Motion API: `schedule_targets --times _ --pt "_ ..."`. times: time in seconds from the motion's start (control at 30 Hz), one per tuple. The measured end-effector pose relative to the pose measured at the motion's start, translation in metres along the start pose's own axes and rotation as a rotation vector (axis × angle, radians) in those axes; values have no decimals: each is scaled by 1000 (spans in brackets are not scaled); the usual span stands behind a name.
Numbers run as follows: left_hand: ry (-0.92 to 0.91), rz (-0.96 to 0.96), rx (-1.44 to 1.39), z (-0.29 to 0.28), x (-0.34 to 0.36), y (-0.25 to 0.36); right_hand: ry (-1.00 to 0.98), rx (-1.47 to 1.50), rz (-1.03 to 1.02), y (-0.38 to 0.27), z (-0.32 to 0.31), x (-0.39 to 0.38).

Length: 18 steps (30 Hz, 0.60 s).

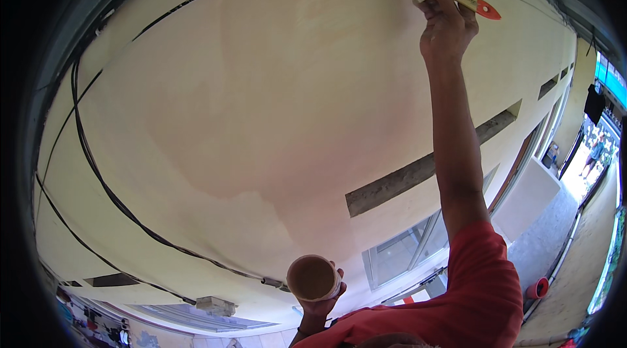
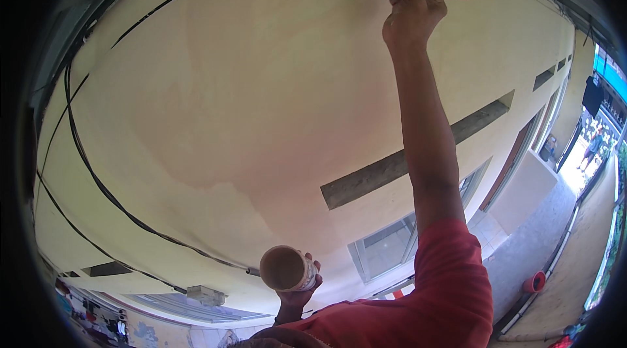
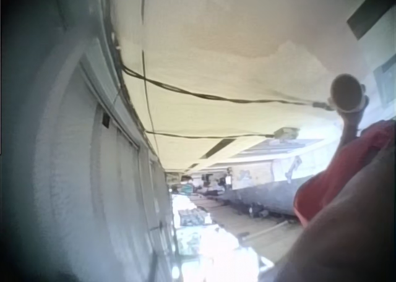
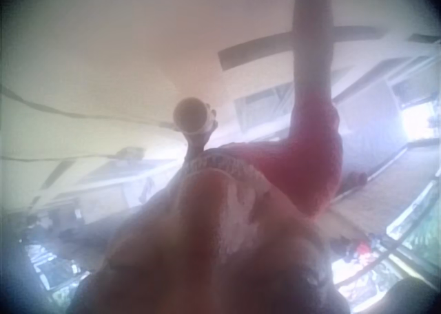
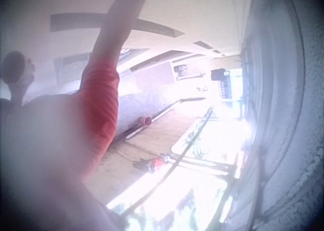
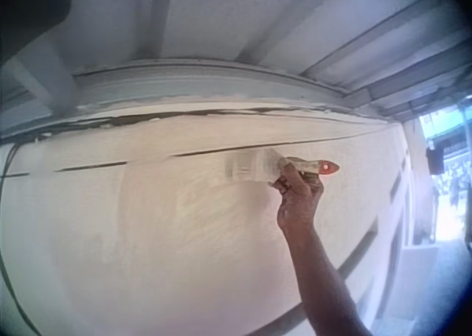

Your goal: The person paints a ceiling using a paintbrush and a small container of paint. They repeatedly dip the brush into the container and apply paint to the ceiling surface in long strokes, working around visible electrical conduits and fixtures.

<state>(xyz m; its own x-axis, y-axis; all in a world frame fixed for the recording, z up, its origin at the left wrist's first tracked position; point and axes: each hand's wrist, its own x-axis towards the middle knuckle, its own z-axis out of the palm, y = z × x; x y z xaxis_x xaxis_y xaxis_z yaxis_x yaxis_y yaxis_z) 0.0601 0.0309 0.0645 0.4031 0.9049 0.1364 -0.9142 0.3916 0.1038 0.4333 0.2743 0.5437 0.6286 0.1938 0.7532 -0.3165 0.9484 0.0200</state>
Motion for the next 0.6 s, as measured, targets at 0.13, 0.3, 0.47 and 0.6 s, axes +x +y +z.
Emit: schedule_targets --times 0.13,0.3,0.47,0.6 --pt "-1 -19 -10 6 3 0 -258 55 122 8 46 -39" --pt "-28 -12 12 -4 10 -2 -230 -37 59 27 59 -33" --pt "-23 -5 16 -9 11 -3 -66 -52 -64 32 10 26" --pt "-43 -24 -8 -7 17 -4 2 -98 -123 35 -43 86"
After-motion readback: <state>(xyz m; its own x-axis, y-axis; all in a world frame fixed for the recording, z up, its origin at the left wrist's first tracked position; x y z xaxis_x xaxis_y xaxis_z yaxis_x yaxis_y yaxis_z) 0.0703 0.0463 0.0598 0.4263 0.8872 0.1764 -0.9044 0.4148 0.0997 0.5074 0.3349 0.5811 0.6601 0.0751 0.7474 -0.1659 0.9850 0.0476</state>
